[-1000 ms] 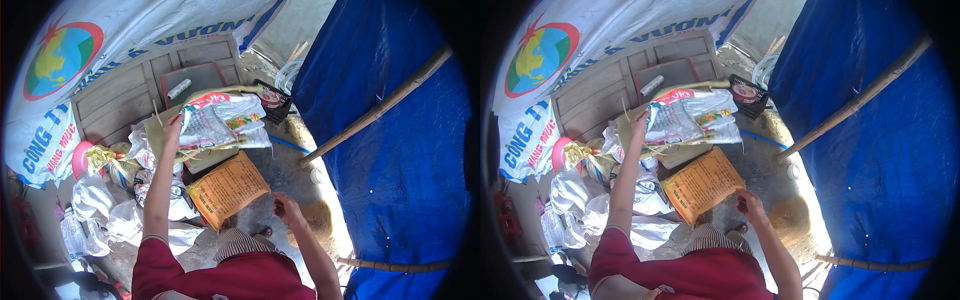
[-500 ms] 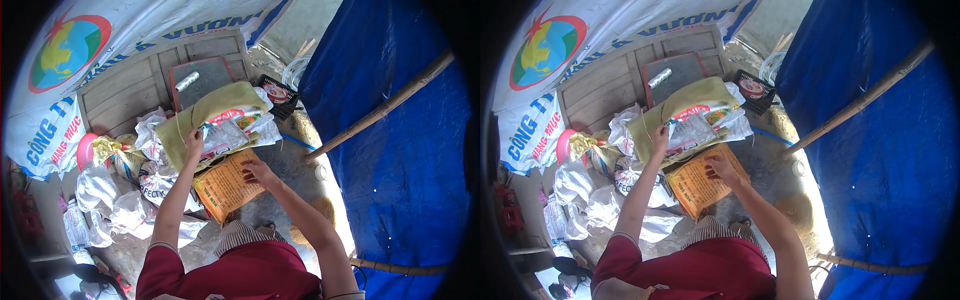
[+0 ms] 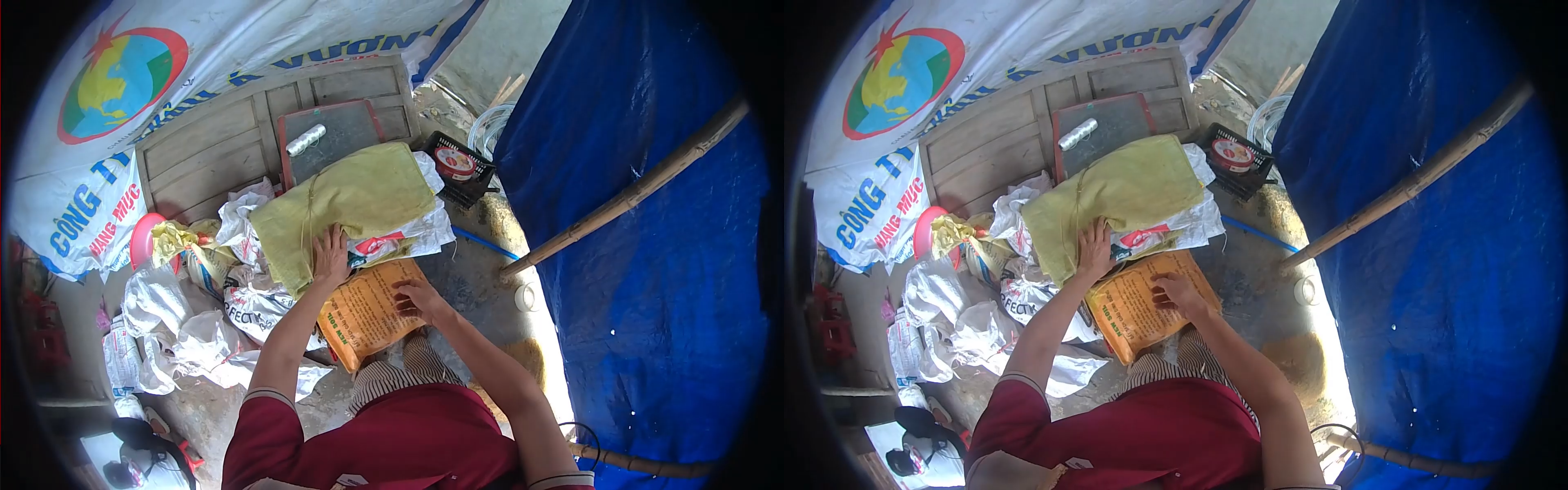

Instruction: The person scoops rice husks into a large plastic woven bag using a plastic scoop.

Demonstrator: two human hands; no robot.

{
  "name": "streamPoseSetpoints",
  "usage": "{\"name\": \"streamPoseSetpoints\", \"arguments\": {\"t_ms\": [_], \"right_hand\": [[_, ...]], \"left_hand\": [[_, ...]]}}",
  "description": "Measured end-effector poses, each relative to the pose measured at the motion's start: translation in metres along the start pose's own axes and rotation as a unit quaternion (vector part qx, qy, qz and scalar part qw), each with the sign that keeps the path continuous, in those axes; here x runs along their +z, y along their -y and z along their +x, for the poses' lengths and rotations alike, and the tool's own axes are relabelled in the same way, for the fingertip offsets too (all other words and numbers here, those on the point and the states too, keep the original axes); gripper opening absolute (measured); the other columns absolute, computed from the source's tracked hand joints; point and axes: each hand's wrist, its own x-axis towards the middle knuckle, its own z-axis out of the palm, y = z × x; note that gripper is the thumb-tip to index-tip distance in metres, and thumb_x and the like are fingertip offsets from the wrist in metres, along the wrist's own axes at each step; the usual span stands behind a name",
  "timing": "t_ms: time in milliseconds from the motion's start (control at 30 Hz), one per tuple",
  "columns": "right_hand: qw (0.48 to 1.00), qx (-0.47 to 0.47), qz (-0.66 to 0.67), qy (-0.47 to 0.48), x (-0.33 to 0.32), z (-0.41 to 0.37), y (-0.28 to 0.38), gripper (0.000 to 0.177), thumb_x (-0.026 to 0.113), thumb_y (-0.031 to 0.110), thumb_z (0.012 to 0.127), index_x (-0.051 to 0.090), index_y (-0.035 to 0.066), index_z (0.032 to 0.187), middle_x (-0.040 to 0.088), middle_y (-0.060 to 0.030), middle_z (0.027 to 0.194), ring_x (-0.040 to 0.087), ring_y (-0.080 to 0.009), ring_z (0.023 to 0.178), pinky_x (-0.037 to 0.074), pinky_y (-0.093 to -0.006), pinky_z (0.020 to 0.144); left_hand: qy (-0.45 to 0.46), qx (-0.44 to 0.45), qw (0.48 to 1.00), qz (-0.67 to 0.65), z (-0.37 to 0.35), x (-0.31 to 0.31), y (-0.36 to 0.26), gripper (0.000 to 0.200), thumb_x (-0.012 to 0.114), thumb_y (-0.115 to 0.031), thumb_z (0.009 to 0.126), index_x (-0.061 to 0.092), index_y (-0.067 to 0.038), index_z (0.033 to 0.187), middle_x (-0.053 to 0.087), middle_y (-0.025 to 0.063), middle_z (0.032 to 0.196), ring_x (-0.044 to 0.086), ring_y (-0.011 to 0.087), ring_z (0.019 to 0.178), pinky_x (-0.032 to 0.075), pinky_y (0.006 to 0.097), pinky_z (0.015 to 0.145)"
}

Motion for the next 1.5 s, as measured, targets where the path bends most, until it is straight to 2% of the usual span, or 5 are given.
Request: {"name": "streamPoseSetpoints", "arguments": {"t_ms": [400, 600, 933, 1300, 1500], "right_hand": [[0.999, 0.034, 0.037, -0.019, -0.066, 0.027, 0.011, 0.026, 0.044, 0.015, 0.085, 0.05, 0.004, 0.108, 0.053, -0.0094, 0.088, 0.056, -0.0195, 0.072, 0.051, -0.0323, 0.064], [0.998, 0.034, 0.054, -0.001, -0.057, 0.026, 0.033, 0.025, 0.045, 0.014, 0.085, 0.051, 0.003, 0.107, 0.053, -0.0089, 0.087, 0.056, -0.0182, 0.07, 0.05, -0.0317, 0.062], [0.975, -0.13, 0.176, 0.037, -0.013, 0.051, 0.075, 0.028, 0.049, 0.01, 0.082, 0.05, -0.005, 0.106, 0.056, -0.0091, 0.082, 0.056, -0.0166, 0.068, 0.048, -0.0279, 0.06], [0.876, 0.033, 0.167, -0.451, 0.0, 0.133, 0.033, 0.022, 0.064, 0.024, 0.075, 0.055, 0.006, 0.085, 0.056, -0.0051, 0.074, 0.051, -0.0163, 0.057, 0.041, -0.0301, 0.046], [0.956, -0.056, 0.238, -0.162, -0.015, 0.074, 0.076, 0.02, 0.062, 0.028, 0.079, 0.056, 0.009, 0.08, 0.055, -0.0048, 0.073, 0.051, -0.0167, 0.053, 0.038, -0.0295, 0.037]], "left_hand": [[0.031, -0.018, 0.999, -0.033, 0.018, 0.028, -0.008, 0.061, 0.067, -0.027, 0.067, 0.044, -0.006, 0.12, 0.033, 0.0138, 0.131, 0.034, 0.0396, 0.117, 0.029, 0.0566, 0.093], [-0.146, -0.196, 0.897, -0.367, 0.048, -0.008, 0.039, 0.025, 0.055, -0.021, 0.08, 0.06, -0.002, 0.095, 0.06, 0.0199, 0.082, 0.057, 0.0354, 0.077, 0.043, 0.0407, 0.068], [-0.243, -0.281, 0.735, -0.567, 0.011, -0.075, 0.019, 0.031, 0.052, -0.029, 0.086, 0.06, 0.002, 0.088, 0.059, 0.0049, 0.068, 0.051, 0.0115, 0.059, 0.04, 0.0283, 0.055], [-0.3, -0.325, 0.432, -0.786, -0.02, -0.112, 0.015, 0.021, 0.063, -0.018, 0.079, 0.059, -0.003, 0.093, 0.063, 0.0054, 0.089, 0.06, 0.0132, 0.079, 0.047, 0.0265, 0.068], [-0.321, -0.296, 0.47, -0.767, -0.021, -0.12, 0.016, 0.02, 0.061, -0.022, 0.081, 0.062, -0.002, 0.086, 0.063, 0.0018, 0.082, 0.056, 0.0071, 0.07, 0.043, 0.0214, 0.063]]}}
